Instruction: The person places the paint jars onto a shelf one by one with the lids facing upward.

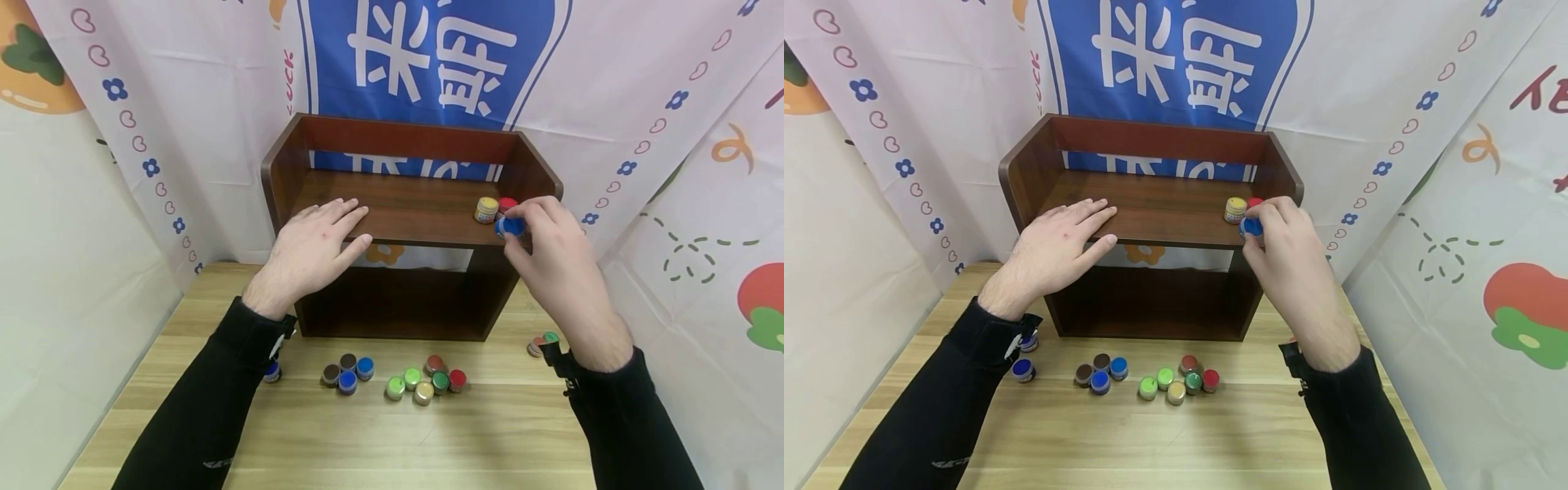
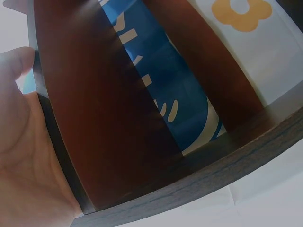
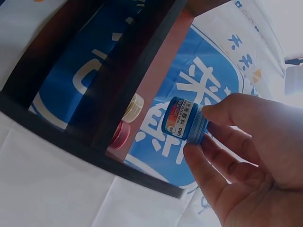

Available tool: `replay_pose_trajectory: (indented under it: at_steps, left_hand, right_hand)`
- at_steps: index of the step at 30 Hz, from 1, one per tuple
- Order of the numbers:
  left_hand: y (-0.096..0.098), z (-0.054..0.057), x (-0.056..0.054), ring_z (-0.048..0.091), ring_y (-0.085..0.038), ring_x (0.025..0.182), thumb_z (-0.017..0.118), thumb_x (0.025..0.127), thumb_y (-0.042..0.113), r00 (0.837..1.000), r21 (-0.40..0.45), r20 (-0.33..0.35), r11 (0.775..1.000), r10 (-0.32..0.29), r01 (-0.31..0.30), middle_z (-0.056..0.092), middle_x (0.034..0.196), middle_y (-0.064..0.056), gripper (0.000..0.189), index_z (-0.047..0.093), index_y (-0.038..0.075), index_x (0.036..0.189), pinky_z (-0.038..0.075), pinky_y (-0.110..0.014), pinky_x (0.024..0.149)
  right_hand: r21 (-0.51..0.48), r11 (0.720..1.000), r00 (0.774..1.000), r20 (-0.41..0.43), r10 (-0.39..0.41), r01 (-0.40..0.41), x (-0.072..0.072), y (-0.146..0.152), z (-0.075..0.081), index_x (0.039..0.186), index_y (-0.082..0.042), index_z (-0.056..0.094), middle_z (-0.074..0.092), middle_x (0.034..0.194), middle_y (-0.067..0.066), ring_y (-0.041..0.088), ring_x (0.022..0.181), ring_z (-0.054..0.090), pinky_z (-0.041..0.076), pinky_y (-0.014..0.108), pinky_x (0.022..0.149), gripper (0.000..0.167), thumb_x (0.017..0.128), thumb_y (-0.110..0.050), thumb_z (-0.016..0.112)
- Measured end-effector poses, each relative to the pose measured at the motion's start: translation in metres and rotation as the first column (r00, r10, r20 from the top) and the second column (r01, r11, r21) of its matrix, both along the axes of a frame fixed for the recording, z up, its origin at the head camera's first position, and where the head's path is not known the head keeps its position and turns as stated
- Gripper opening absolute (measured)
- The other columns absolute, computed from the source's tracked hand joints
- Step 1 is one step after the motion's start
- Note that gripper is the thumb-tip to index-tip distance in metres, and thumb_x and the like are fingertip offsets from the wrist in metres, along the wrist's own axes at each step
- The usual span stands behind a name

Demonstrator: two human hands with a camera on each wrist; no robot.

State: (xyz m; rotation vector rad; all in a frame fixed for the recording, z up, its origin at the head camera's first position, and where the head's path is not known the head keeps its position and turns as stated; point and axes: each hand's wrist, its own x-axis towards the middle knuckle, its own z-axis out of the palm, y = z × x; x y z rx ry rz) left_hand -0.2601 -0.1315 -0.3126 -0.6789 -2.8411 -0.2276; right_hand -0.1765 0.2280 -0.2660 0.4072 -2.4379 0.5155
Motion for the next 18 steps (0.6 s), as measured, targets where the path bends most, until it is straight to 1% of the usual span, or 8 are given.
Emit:
replay_pose_trajectory:
  at_steps: [3,8,11,16,18]
  left_hand:
    - [0.0,0.0,0.0,0.035,-0.034,0.182,0.043,0.123,0.063,1.0,-0.002,0.0,1.0,0.0,0.0,0.041,0.192,-0.011,0.075,0.043,0.019,0.183,0.03,-0.061,0.15]
    - [0.0,-0.001,-0.001,0.035,-0.035,0.182,0.043,0.123,0.063,1.0,-0.003,0.001,1.0,-0.003,0.003,0.041,0.192,-0.012,0.075,0.043,0.018,0.183,0.03,-0.062,0.15]
    - [0.0,-0.001,-0.001,0.035,-0.035,0.182,0.043,0.123,0.063,1.0,-0.003,0.001,1.0,-0.002,0.002,0.041,0.192,-0.011,0.075,0.043,0.018,0.183,0.03,-0.062,0.15]
    - [0.0,-0.001,-0.001,0.035,-0.035,0.182,0.043,0.123,0.063,1.0,-0.005,0.002,1.0,-0.001,0.001,0.041,0.192,-0.011,0.075,0.043,0.018,0.183,0.029,-0.062,0.15]
    - [0.0,-0.001,-0.001,0.035,-0.035,0.182,0.042,0.123,0.063,1.0,-0.005,0.004,1.0,-0.002,0.002,0.041,0.192,-0.011,0.075,0.043,0.018,0.183,0.029,-0.062,0.15]
  right_hand:
    - [0.001,1.0,1.0,0.014,0.004,-0.004,-0.006,-0.005,0.005,0.133,0.006,0.075,0.071,0.136,0.026,0.043,0.119,0.068,0.068,0.059,0.098,0.025,0.109,0.003,0.075]
    - [0.006,1.0,0.997,0.077,-0.014,0.014,-0.017,-0.012,0.014,0.137,0.006,0.073,0.07,0.142,0.025,0.043,0.127,0.068,0.069,0.061,0.107,0.027,0.111,0.0,0.074]
    - [0.008,1.0,0.994,0.109,-0.021,0.02,-0.024,-0.015,0.017,0.138,0.005,0.073,0.069,0.144,0.025,0.042,0.13,0.068,0.068,0.061,0.11,0.028,0.112,-0.002,0.074]
    - [0.021,1.0,0.989,0.146,-0.022,0.019,-0.038,-0.018,0.02,0.14,0.005,0.072,0.067,0.146,0.026,0.043,0.132,0.065,0.067,0.063,0.115,0.029,0.113,-0.004,0.072]
    - [0.025,1.0,0.988,0.152,-0.021,0.018,-0.043,-0.019,0.02,0.14,0.005,0.072,0.067,0.145,0.026,0.042,0.13,0.065,0.067,0.062,0.114,0.029,0.113,-0.004,0.072]
